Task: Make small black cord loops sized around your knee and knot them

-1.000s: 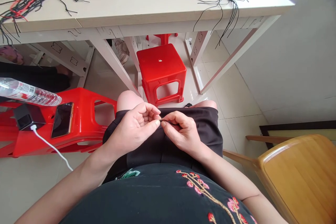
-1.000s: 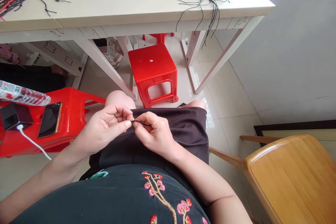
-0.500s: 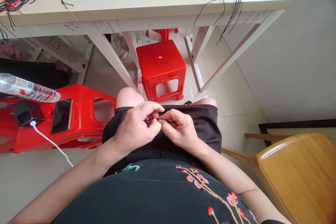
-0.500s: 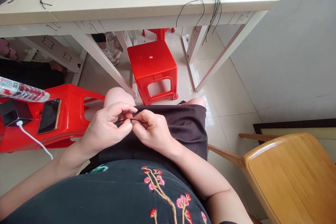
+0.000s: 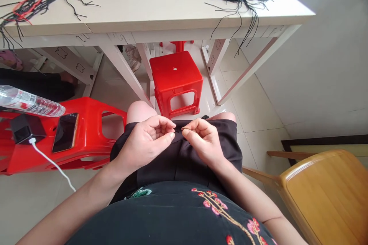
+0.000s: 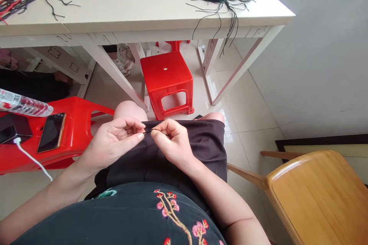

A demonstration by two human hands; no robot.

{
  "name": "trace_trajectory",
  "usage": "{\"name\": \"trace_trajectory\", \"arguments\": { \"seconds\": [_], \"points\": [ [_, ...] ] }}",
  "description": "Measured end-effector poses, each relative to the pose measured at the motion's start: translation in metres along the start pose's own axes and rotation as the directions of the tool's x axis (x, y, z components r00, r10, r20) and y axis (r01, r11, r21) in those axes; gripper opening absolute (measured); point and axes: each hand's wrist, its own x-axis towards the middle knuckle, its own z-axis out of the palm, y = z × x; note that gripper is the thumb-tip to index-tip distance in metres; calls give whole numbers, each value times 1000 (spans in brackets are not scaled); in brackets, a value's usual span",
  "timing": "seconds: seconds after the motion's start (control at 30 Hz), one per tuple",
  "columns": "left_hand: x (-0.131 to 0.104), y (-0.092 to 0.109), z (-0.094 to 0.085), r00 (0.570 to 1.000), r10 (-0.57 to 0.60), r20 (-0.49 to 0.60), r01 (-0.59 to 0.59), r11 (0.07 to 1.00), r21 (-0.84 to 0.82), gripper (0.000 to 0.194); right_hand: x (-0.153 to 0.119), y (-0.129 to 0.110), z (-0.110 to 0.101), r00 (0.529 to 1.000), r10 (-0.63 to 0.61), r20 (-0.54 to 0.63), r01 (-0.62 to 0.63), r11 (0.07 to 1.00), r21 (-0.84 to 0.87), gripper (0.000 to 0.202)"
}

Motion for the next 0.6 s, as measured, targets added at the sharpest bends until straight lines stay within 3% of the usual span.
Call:
{"name": "trace_trajectory", "arguments": {
  "seconds": [0.33, 0.6],
  "points": [
    [-7, 4, -1, 999, 20, -44, -16, 997, 76, 10, -4, 6, 4, 992, -39, 120, 36, 999, 31, 13],
    [-10, 2, -1, 1000, 13, 17, -15, 997, 80, 13, -6, 5, 6, 988, -63, 144, 68, 997, -30, 10]
  ]
}}
